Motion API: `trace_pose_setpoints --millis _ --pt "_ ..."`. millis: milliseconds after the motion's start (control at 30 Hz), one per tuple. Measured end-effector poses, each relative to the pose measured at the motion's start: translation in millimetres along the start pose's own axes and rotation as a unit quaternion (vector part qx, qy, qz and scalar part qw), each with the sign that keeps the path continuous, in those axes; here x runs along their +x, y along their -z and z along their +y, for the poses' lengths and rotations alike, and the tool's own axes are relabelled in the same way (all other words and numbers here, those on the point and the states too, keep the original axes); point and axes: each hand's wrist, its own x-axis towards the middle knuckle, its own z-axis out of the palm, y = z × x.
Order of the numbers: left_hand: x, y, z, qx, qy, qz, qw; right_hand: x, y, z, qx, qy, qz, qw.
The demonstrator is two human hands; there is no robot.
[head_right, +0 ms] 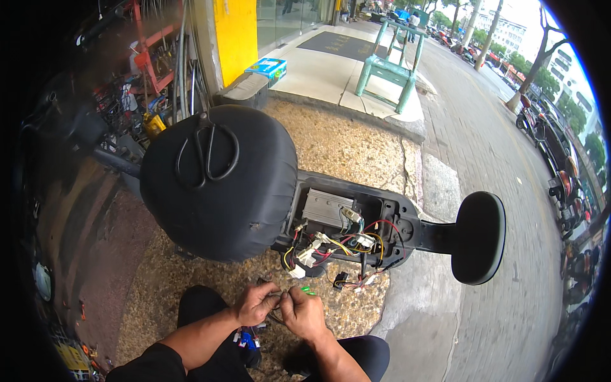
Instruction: The person kneels beside a scooter with the seat removed and works on the exposed wiring harness. They connect and disconnect several multi-pin connectors, strip wire ends, and twist wires together by hand. The person then stands and retrieves a tool from a nearby tool cart.
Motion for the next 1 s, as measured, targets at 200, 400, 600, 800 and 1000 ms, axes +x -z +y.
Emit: trace_pose_setpoints --millis 200,400,600,800,1000 --pt "-0.6 9.4 1.1 -0.02 0.021 -0.052 0.998 -1.0 -0.7 4.6 0.149 -0.156 -0.085 0.973" --pt "-0.3 11.8 1.0 -0.037 0.043 -0.064 0.996 -2.0 -6.3 16.1 0.253 -0.218 -0.115 0.936" --pt "1.6 7.6 2.0 -0.031 0.059 -0.052 0.996 -2.7 -4.6 12.2 0.197 -0.164 -0.089 0.963" --pt "2.4 4.4 5.3 -0.031 0.083 -0.026 0.996 -1.2 -5.1 6.4 0.138 -0.144 -0.058 0.978" --pt "4.9 4.6 2.1 -0.018 0.092 -0.036 0.995 -0.1 -6.9 10.3 0.114 -0.147 -0.054 0.981"
